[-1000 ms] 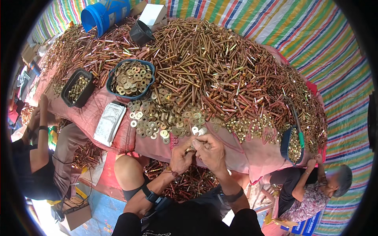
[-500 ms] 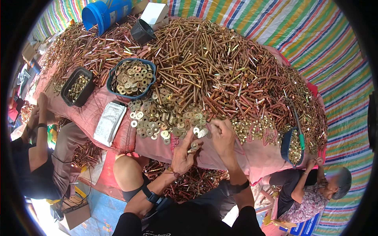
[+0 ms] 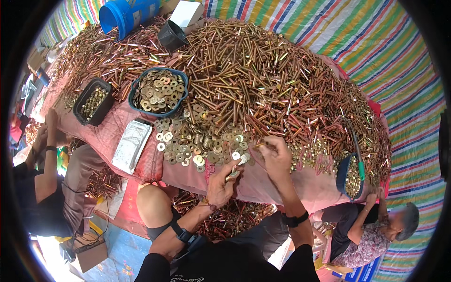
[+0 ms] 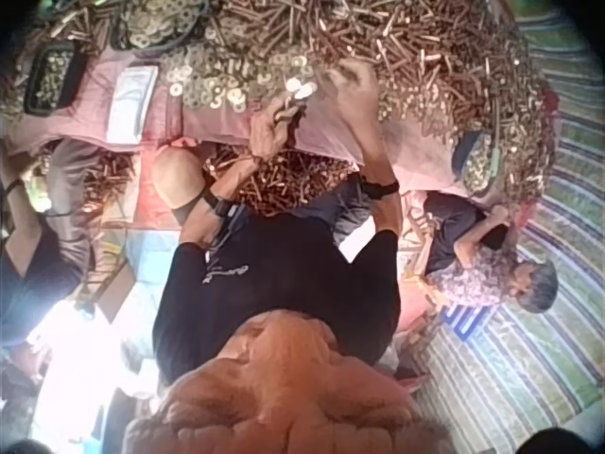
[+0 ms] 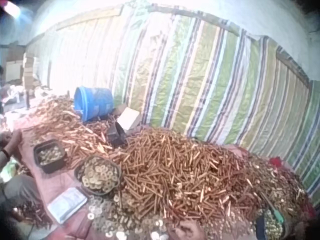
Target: The person picks up metal tubes and washers from a large pile, placing the washers onto the tubes and then putting the assembled pieces into a container.
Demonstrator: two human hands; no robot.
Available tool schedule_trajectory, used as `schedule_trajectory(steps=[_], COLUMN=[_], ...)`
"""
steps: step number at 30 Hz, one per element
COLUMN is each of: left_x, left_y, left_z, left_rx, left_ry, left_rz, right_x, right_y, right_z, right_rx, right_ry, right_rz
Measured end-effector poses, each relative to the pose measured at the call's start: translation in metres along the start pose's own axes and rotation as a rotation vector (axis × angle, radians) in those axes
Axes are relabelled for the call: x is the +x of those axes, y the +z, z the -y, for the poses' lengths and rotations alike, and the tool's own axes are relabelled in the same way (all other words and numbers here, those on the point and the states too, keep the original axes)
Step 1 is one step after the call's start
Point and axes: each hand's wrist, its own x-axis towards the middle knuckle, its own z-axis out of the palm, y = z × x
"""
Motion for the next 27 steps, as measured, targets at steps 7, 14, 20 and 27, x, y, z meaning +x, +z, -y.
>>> schedule_trajectory(steps=[7,14,20,27], left_x=[0.000,0.002,0.000,-0.002], left_y=[0.001,0.001,-0.001,-0.001], left_z=[0.001,-0.004,-0.009,0.002], left_rx=[-0.005,0.049,0.060,0.074], left_ry=[0.022,0.062,0.062,0.112], left_rz=[-0.027,-0.057,-0.083,-0.093], right_x=[-0.013,-0.016,-0.028,-0.069], right_y=[-0.023,-0.012,0.001,0.000], right_z=[0.061,0.080,0.078,0.045], right_rx=[0.518,0.560,0.623,0.270], right_ry=[0.354,0.356,0.373,0.476], right_rz=[0.030,0.089,0.030,0.248])
